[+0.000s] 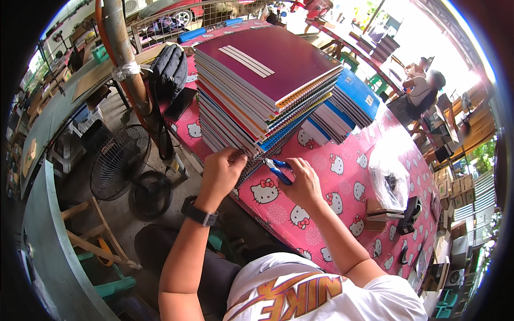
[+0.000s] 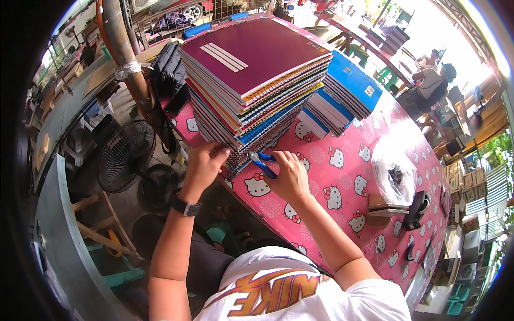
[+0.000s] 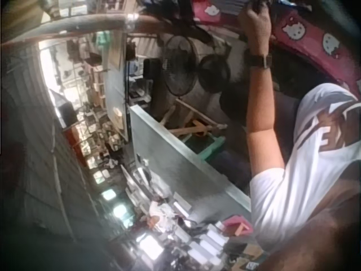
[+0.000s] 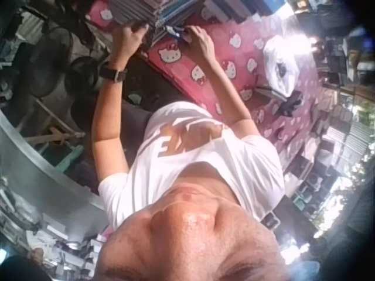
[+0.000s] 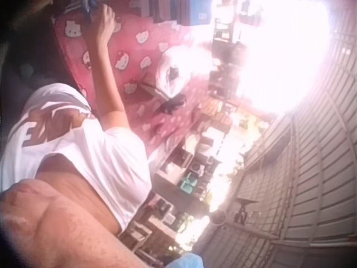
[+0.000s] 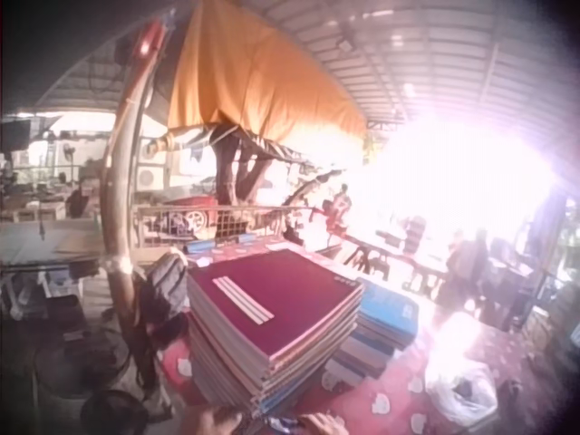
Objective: The person uses shears to clip the protruding ends of wire spirals on a stack of notebooks. They handle the stack to align the spirals before clipping.
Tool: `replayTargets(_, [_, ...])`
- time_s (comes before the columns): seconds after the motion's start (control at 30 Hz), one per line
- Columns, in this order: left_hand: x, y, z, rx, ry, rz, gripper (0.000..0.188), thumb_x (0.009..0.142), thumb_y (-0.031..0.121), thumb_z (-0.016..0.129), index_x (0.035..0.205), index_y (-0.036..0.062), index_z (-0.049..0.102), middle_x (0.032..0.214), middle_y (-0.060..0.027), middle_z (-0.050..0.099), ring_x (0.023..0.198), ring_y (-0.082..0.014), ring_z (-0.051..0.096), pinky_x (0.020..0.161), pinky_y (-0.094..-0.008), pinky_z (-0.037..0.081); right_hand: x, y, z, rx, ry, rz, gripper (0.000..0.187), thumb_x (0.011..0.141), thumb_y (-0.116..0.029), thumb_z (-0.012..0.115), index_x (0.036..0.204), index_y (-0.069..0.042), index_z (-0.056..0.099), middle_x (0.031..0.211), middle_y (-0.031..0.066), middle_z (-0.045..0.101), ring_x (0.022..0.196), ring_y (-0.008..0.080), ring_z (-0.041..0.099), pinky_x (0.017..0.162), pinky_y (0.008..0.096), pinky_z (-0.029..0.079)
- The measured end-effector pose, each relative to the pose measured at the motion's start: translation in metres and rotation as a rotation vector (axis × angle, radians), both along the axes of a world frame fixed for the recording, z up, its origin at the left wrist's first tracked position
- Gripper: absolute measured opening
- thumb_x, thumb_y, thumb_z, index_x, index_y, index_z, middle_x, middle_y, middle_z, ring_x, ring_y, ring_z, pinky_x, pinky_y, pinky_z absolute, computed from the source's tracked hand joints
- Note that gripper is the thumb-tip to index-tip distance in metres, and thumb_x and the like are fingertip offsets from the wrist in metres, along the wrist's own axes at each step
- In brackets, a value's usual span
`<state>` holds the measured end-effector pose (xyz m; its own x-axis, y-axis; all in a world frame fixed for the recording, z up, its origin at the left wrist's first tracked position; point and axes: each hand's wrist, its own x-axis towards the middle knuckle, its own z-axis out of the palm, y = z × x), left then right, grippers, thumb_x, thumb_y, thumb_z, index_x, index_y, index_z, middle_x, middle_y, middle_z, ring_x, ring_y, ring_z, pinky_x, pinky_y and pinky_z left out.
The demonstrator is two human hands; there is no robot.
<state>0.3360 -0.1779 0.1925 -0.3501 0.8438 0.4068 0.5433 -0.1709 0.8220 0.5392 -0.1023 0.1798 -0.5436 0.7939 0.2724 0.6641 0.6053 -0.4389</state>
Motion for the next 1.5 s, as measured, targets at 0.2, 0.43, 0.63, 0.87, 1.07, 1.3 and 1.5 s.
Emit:
replayTargets(0.2, [-0.001, 0.005, -0.009, -0.174, -0.214, -0.058, 0.019, 0.078, 0.014, 0.068, 0.084, -0.0036, 0.064, 0.073, -0.0136, 0.066, 0.061, -0.0233, 0.064, 0.057, -0.0332, 0.05, -0.003, 0.0, -0.005, 0.061, 0.01, 0.015, 0.052, 0.062, -0.017, 0.074, 0.109, -0.007, 0.056, 0.103, 0.0105, 0.058, 0.101, 0.0295, 0.053, 0.086, 0.0412, 0.043])
replayTargets(0.43, [0.013, 0.003, -0.004, -0.155, -0.132, -0.016, 0.017, 0.073, 0.007, 0.071, 0.082, -0.0043, 0.063, 0.073, -0.0171, 0.065, 0.066, -0.0286, 0.065, 0.061, -0.0355, 0.05, -0.007, -0.006, -0.001, 0.102, 0.013, 0.013, 0.051, 0.061, -0.017, 0.075, 0.107, -0.006, 0.057, 0.1, 0.0109, 0.059, 0.098, 0.0296, 0.055, 0.084, 0.0402, 0.045])
replayTargets(0.63, [0.018, 0.003, -0.007, -0.073, -0.019, 0.038, 0.015, 0.071, 0.006, 0.071, 0.078, -0.0044, 0.062, 0.07, -0.0181, 0.063, 0.065, -0.0307, 0.064, 0.059, -0.0364, 0.049, -0.007, -0.002, -0.002, -0.01, 0.033, 0.033, 0.043, 0.06, -0.017, 0.077, 0.098, -0.007, 0.06, 0.085, 0.011, 0.063, 0.078, 0.0318, 0.062, 0.069, 0.0407, 0.05])
replayTargets(0.87, [0.009, 0.001, -0.007, -0.109, -0.067, 0.002, 0.015, 0.075, 0.008, 0.069, 0.081, -0.0036, 0.062, 0.071, -0.0172, 0.064, 0.065, -0.0297, 0.064, 0.06, -0.0367, 0.049, -0.005, 0.0, -0.003, -0.054, 0.007, 0.042, 0.039, 0.061, -0.017, 0.077, 0.095, -0.006, 0.061, 0.083, 0.0113, 0.065, 0.074, 0.0325, 0.063, 0.067, 0.041, 0.051])
replayTargets(1.07, [0.008, 0.003, -0.013, -0.148, -0.158, -0.006, 0.019, 0.074, 0.01, 0.071, 0.085, -0.0038, 0.064, 0.075, -0.0165, 0.065, 0.069, -0.029, 0.065, 0.063, -0.036, 0.05, 0.002, -0.001, -0.013, -0.005, 0.023, 0.004, 0.043, 0.063, -0.018, 0.075, 0.102, -0.006, 0.059, 0.093, 0.0113, 0.063, 0.087, 0.0303, 0.061, 0.074, 0.0399, 0.05])
replayTargets(1.3, [0.012, 0.002, -0.017, -0.125, -0.066, -0.009, 0.021, 0.073, 0.011, 0.073, 0.088, -0.0015, 0.065, 0.076, -0.0138, 0.067, 0.066, -0.0226, 0.065, 0.063, -0.033, 0.05, -0.006, -0.001, -0.013, 0.075, -0.001, 0.034, 0.046, 0.063, -0.019, 0.075, 0.104, -0.006, 0.058, 0.094, 0.0119, 0.062, 0.089, 0.0309, 0.06, 0.077, 0.0405, 0.049])
replayTargets(1.5, [0.015, 0.003, -0.017, -0.08, -0.048, 0.021, 0.019, 0.069, 0.009, 0.072, 0.081, -0.0045, 0.063, 0.074, -0.0189, 0.065, 0.069, -0.0316, 0.064, 0.064, -0.0369, 0.05, -0.005, 0.0, -0.007, -0.109, -0.026, 0.024, 0.041, 0.062, -0.019, 0.076, 0.098, -0.006, 0.061, 0.087, 0.0128, 0.065, 0.078, 0.0336, 0.063, 0.07, 0.041, 0.051])
